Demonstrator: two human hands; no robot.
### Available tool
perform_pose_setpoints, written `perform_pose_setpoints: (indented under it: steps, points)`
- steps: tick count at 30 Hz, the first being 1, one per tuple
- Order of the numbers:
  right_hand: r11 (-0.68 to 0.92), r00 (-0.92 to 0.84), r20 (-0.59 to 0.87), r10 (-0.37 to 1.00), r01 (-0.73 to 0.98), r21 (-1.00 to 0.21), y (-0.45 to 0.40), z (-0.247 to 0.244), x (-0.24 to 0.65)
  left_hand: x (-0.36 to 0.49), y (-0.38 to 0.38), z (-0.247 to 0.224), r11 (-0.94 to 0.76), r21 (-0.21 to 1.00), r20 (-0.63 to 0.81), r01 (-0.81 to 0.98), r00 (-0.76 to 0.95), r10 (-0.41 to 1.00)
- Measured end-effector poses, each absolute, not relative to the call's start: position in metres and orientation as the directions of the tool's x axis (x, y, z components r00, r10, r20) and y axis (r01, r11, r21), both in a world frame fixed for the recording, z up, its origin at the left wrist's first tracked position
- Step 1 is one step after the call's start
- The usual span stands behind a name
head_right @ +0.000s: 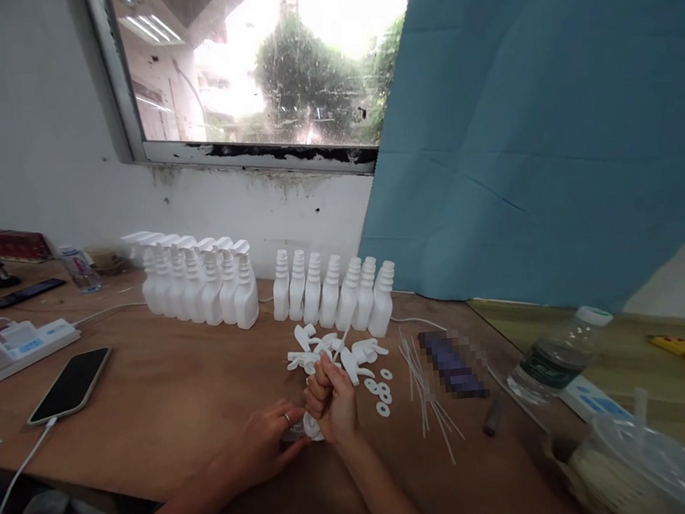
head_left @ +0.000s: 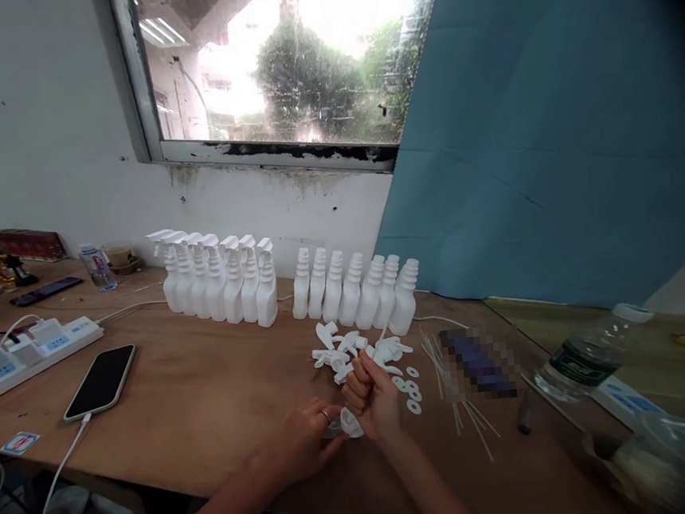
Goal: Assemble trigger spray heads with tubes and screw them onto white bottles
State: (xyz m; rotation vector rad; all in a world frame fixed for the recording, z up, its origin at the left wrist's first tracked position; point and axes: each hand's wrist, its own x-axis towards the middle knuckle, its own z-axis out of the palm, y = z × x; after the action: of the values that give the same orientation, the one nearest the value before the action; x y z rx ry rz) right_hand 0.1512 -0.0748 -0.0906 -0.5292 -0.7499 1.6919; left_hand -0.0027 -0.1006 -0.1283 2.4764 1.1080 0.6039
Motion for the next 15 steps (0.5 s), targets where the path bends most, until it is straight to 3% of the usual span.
perform_pose_setpoints:
  steps: [15]
  points:
    - [-0.048, -0.208, 0.109, 0.972, -0.632, -0.774, -0.075, -0.105, 0.145, -0.002, -0.1, -0.131, -0.641, 0.451, 0.24, 0.621, 0.608, 0.757]
